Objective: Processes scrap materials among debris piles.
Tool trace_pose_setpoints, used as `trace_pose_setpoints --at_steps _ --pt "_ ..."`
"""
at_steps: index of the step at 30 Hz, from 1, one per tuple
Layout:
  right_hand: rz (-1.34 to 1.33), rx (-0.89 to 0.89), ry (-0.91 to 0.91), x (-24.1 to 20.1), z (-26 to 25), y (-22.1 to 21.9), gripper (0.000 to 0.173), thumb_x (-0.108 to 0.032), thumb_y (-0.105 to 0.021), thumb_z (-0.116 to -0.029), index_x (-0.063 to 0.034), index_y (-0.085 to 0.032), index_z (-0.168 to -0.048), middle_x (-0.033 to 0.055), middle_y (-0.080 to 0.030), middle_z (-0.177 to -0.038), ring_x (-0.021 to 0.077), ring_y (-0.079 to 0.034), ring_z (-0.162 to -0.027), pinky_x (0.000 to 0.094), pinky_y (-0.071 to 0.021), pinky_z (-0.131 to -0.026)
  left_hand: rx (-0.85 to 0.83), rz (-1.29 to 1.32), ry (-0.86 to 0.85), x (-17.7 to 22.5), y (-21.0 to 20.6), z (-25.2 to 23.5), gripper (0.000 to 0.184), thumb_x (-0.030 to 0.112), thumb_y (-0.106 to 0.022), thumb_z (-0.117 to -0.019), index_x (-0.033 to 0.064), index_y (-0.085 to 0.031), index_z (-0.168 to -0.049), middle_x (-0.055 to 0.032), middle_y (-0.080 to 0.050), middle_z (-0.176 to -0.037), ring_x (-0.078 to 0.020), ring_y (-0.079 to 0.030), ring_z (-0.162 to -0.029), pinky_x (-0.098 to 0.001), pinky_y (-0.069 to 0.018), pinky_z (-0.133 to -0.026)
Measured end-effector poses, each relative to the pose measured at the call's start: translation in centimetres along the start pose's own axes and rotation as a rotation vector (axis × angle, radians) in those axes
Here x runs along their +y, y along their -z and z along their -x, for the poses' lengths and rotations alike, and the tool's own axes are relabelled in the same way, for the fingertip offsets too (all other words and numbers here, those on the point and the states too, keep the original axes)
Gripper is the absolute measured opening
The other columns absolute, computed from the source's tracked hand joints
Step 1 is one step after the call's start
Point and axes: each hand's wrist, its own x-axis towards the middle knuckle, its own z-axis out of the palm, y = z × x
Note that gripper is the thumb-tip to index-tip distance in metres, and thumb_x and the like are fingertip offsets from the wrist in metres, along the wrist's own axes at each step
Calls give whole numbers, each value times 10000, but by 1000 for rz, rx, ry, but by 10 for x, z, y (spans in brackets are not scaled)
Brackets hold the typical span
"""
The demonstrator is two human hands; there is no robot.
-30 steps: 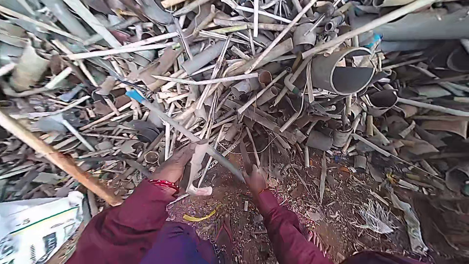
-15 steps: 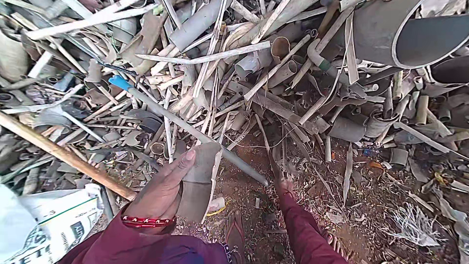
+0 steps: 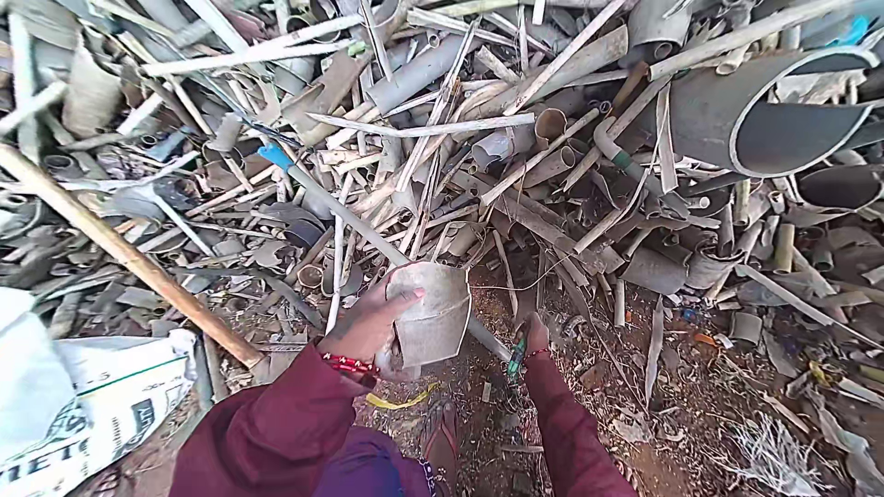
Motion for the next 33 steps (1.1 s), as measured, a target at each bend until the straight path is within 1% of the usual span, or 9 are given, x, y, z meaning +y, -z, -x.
trace_pose_setpoints --at_steps 3,9,11,14,16,18,22,27,33 --pt "-503 -221 -92 -34 48 1 324 -236 -246 -1085 -83 -445 -881 19 -540 -592 56 -419 -377 193 -339 -354 50 -12 26 11 -1 -2 197 29 -545 -1031 -62 -566 -1204 -61 -659 -933 -27 -651 -771 -191 -545 -729" --pt "-666 -729 84 -68 138 19 425 -244 -205 -1069 -84 -561 -901 1 -636 -681 -1 -419 -366 139 -349 -351 -74 -459 -141 1 1 -13 753 38 -535 -1005 183 -159 -1641 -326 -542 -1385 -430 -592 -1225 -575 -460 -1010" --pt "-711 -946 162 -67 150 26 366 -263 -349 -976 -87 -645 -853 -21 -624 -645 7 -471 -379 149 -397 -366 -144 -607 -201 2 2 -11 641 44 -462 -1039 154 -236 -1629 -288 -528 -1442 -442 -537 -1319 -597 -398 -1093" --pt "-450 -754 499 -63 170 28 212 -185 -479 -893 -61 -553 -1049 -16 -622 -708 -1 -491 -427 157 -415 -386 -283 -585 -312 -5 2 -6 399 81 -421 -1079 47 -503 -1468 -245 -543 -1444 -381 -520 -1352 -539 -377 -1140" --pt "-109 -557 758 -64 184 29 516 -123 -565 -837 79 -504 -1307 25 -674 -986 -46 -597 -664 133 -503 -590 -339 -473 -334 -8 0 0 362 145 -499 -1075 -45 -546 -1381 -266 -565 -1389 -350 -531 -1324 -477 -383 -1138" --pt "148 -472 993 -66 191 29 475 -91 -652 -811 117 -603 -1236 105 -714 -1077 -3 -660 -872 184 -545 -789 -386 -432 -363 -9 3 5 451 200 -615 -1028 -73 -527 -1376 -275 -561 -1384 -343 -533 -1316 -461 -390 -1134" --pt "447 -450 1246 -61 203 29 392 -98 -696 -723 49 -694 -1087 121 -730 -896 167 -707 -770 368 -583 -706 -415 -434 -343 -11 7 15 495 123 -685 -971 -94 -497 -1375 -283 -534 -1409 -322 -518 -1328 -430 -380 -1138" --pt "268 -603 1216 -57 203 24 524 -114 -685 -847 109 -518 -1291 136 -703 -1051 63 -691 -910 234 -578 -817 -447 -312 -302 -19 17 10 456 122 -665 -979 -74 -533 -1368 -213 -591 -1351 -200 -583 -1235 -345 -439 -1091" --pt "558 -188 999 -88 205 33 722 -427 -724 -923 52 -508 -1418 207 -712 -963 333 -694 -807 547 -551 -733 -287 -687 -280 -12 12 14 498 171 -566 -1042 -55 -459 -1473 -318 -569 -1371 -407 -543 -1322 -532 -381 -1136"
